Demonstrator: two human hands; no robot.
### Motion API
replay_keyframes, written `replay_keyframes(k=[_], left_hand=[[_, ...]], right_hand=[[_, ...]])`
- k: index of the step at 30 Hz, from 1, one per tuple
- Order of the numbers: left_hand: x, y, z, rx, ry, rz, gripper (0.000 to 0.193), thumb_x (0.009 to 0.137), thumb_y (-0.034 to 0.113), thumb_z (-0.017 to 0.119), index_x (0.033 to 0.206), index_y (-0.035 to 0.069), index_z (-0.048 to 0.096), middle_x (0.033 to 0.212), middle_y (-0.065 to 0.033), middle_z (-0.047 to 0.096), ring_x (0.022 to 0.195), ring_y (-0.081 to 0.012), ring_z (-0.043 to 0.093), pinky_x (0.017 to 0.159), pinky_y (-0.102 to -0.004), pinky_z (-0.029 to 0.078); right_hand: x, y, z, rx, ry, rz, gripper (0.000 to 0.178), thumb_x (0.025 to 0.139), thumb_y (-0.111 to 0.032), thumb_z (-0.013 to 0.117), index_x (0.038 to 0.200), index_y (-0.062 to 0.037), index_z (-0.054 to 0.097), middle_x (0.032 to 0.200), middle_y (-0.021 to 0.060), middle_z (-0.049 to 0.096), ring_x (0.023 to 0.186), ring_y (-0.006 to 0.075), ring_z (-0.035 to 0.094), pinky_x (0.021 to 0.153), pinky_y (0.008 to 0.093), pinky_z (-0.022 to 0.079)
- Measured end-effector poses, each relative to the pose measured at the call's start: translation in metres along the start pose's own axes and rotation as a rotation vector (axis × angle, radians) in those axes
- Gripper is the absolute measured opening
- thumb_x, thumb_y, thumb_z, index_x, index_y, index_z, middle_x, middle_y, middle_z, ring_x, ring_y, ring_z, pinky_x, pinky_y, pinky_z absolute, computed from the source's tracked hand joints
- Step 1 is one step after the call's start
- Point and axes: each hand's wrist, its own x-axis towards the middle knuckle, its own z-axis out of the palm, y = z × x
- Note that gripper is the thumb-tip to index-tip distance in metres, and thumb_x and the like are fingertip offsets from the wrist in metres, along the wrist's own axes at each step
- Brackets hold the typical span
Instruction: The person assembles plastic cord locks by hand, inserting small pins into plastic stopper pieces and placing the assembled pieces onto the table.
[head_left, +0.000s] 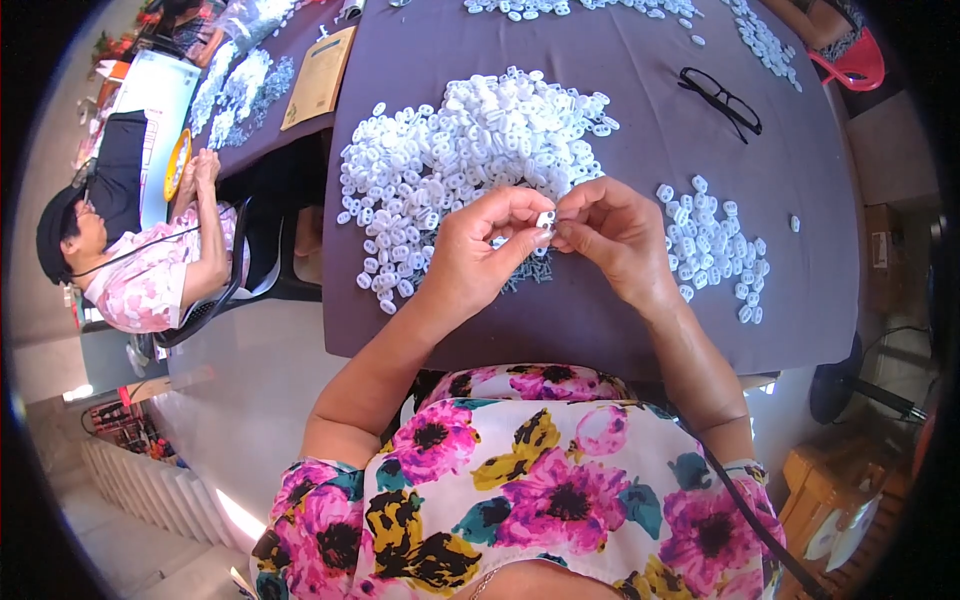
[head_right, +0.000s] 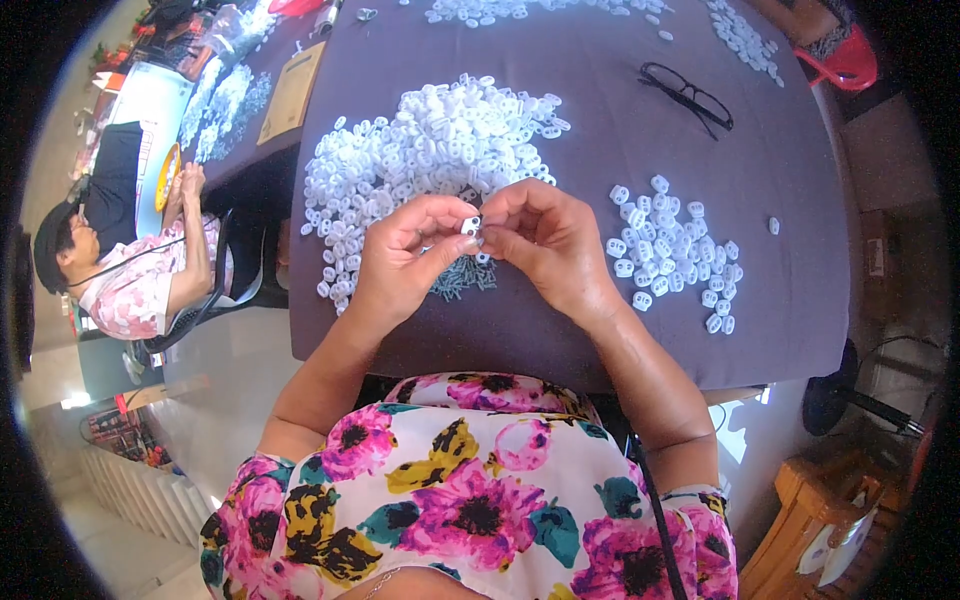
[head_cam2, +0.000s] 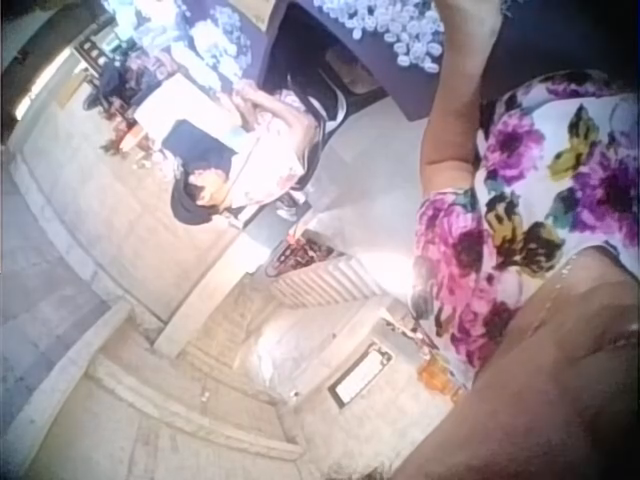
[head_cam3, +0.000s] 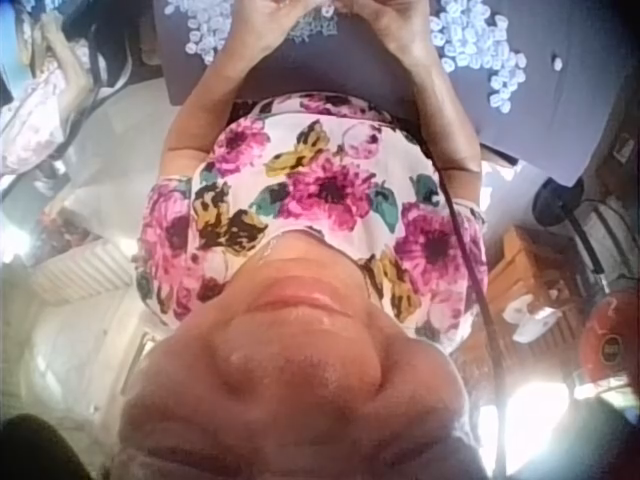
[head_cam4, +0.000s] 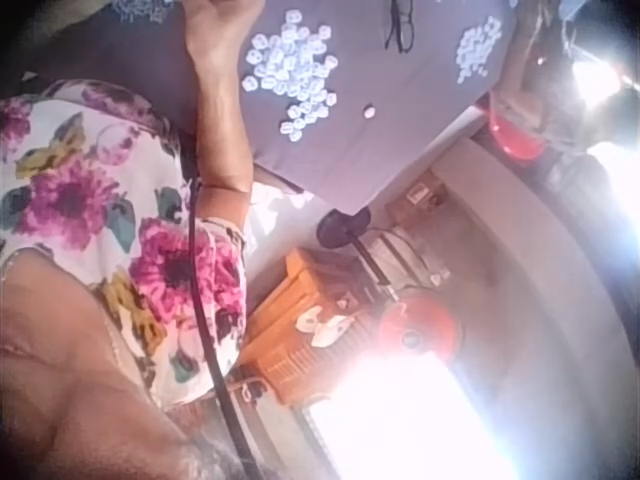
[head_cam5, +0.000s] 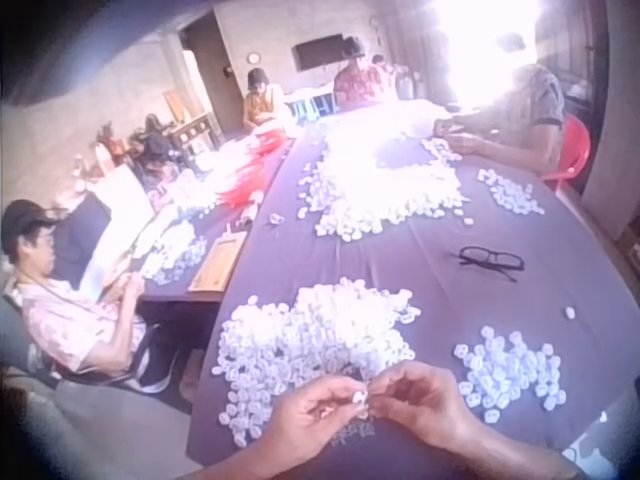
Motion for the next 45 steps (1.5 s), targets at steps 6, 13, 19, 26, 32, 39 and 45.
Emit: replay_keyframes(k=[6, 13, 19, 26, 32, 39, 45], left_hand=[[0.000, 0.001, 0.001, -0.048, 0.010, -0.010, 0.023, 0.087, -0.005, 0.060, 0.110, -0.003, 0.058, 0.099, -0.0085, 0.065, 0.092, -0.0130, 0.063, 0.084, -0.0267, 0.053], [0.000, 0.001, 0.000, -0.035, 0.007, -0.017, 0.023, 0.087, -0.004, 0.061, 0.110, -0.003, 0.058, 0.098, -0.0081, 0.065, 0.090, -0.0127, 0.064, 0.083, -0.0258, 0.052], [0.000, -0.001, 0.000, -0.016, 0.015, -0.025, 0.023, 0.086, -0.004, 0.062, 0.109, -0.003, 0.059, 0.097, -0.0076, 0.066, 0.089, -0.0124, 0.064, 0.082, -0.0256, 0.052], [-0.001, -0.004, 0.002, 0.082, 0.037, -0.010, 0.021, 0.085, -0.005, 0.063, 0.106, -0.003, 0.062, 0.094, -0.0070, 0.067, 0.087, -0.0114, 0.064, 0.080, -0.0248, 0.052], [-0.004, -0.014, 0.001, 0.129, 0.025, -0.050, 0.022, 0.086, -0.004, 0.062, 0.108, -0.004, 0.062, 0.093, -0.0076, 0.067, 0.085, -0.0123, 0.065, 0.078, -0.0252, 0.053], [0.000, -0.013, -0.002, -0.217, 0.076, -0.150, 0.026, 0.087, 0.000, 0.061, 0.113, -0.005, 0.061, 0.094, -0.0118, 0.067, 0.082, -0.0173, 0.066, 0.075, -0.0280, 0.055], [0.000, -0.018, -0.001, -0.569, 0.081, -0.306, 0.022, 0.090, 0.006, 0.060, 0.111, -0.002, 0.062, 0.093, -0.0114, 0.068, 0.080, -0.0174, 0.066, 0.074, -0.0298, 0.055]], right_hand=[[0.000, 0.002, -0.002, 0.004, -0.020, -0.014, 0.016, 0.086, 0.010, 0.059, 0.099, 0.0019, 0.058, 0.093, 0.0053, 0.063, 0.083, 0.0110, 0.062, 0.074, 0.0232, 0.052], [0.000, 0.001, 0.000, -0.006, -0.016, 0.001, 0.016, 0.085, 0.010, 0.059, 0.099, 0.0014, 0.058, 0.091, 0.0047, 0.062, 0.083, 0.0110, 0.062, 0.074, 0.0234, 0.052], [-0.001, 0.001, 0.001, -0.008, -0.004, -0.006, 0.017, 0.085, 0.011, 0.059, 0.099, 0.0011, 0.058, 0.091, 0.0042, 0.061, 0.081, 0.0104, 0.061, 0.073, 0.0230, 0.051], [-0.002, 0.005, 0.000, -0.136, 0.017, -0.048, 0.014, 0.084, 0.011, 0.060, 0.093, 0.0010, 0.057, 0.087, 0.0031, 0.060, 0.077, 0.0094, 0.060, 0.070, 0.0226, 0.051], [0.001, 0.010, -0.004, -0.180, -0.004, 0.032, 0.012, 0.084, 0.009, 0.060, 0.092, 0.0014, 0.056, 0.084, 0.0034, 0.060, 0.073, 0.0095, 0.060, 0.067, 0.0227, 0.051], [0.006, -0.001, -0.012, -0.063, 0.021, 0.033, 0.010, 0.090, 0.000, 0.058, 0.100, 0.0007, 0.059, 0.089, 0.0045, 0.064, 0.072, 0.0093, 0.061, 0.064, 0.0222, 0.051], [0.003, 0.010, -0.008, -0.062, -0.048, 0.028, 0.014, 0.091, -0.001, 0.059, 0.104, -0.0015, 0.061, 0.089, 0.0037, 0.065, 0.072, 0.0073, 0.060, 0.063, 0.0211, 0.050]])
